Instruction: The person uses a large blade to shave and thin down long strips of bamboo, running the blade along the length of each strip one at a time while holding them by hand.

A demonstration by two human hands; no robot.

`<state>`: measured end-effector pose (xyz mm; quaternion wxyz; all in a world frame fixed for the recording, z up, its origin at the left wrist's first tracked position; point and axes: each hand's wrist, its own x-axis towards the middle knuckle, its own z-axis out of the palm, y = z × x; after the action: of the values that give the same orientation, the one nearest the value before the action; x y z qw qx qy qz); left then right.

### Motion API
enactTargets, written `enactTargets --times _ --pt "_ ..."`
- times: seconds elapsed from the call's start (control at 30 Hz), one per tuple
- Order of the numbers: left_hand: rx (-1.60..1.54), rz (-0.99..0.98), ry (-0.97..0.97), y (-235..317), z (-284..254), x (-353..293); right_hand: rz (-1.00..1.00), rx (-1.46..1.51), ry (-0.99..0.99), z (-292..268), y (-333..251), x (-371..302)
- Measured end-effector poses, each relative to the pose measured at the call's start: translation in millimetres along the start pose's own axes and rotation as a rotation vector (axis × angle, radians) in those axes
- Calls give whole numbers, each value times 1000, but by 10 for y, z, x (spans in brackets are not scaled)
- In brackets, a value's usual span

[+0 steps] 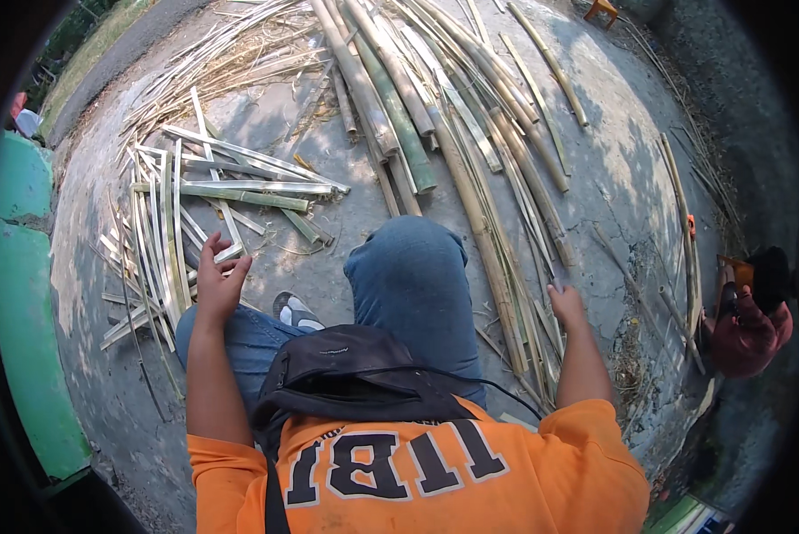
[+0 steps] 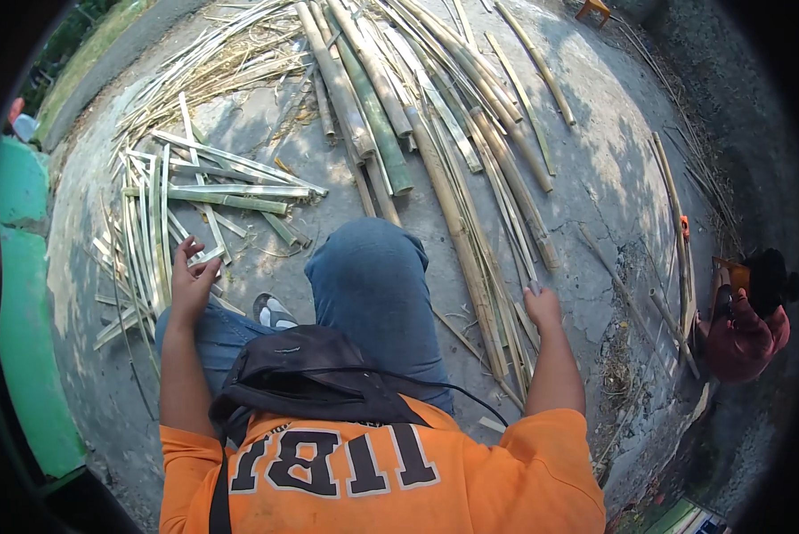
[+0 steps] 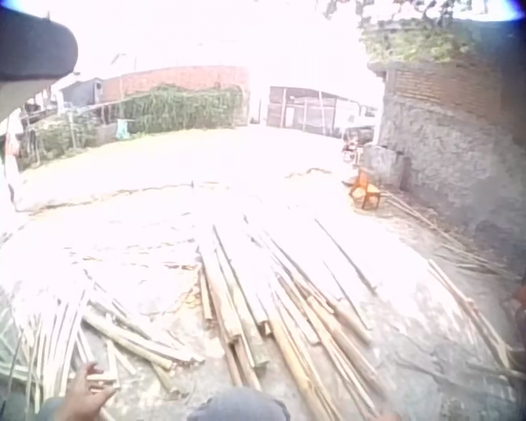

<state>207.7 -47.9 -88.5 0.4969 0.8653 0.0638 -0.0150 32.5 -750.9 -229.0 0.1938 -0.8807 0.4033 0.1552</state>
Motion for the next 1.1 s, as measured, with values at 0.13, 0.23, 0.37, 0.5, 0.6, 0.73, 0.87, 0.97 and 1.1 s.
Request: enactTargets --times 0.13,0.23,0.37,0.5,0.6,0.73,0.87,0.97,1.1 --pt "-10 0 -6 2 64 38 35 -24 27 189 245 -3" --pt "15 7 -23 -10 0 2 38 -44 49 197 165 -74" --pt "27 -2 -26 -65 29 33 61 -49 87 253 121 -86" --pt "6 -9 -16 -70 4 18 -70 0 -40 95 162 -251" --pt "-33 -33 -26 -53 23 15 -107 40 -122 45 369 -341" --pt "-6 -44 -43 10 24 8 -100 118 -224 -63 427 -591" --pt "33 -47 -68 28 40 27 -83 161 -316 -166 662 -600" --pt "34 -45 -79 28 -4 -2 23 175 -435 -434 601 -633" --pt "40 -49 -98 -3 -4 1 68 225 -402 -276 708 -555"
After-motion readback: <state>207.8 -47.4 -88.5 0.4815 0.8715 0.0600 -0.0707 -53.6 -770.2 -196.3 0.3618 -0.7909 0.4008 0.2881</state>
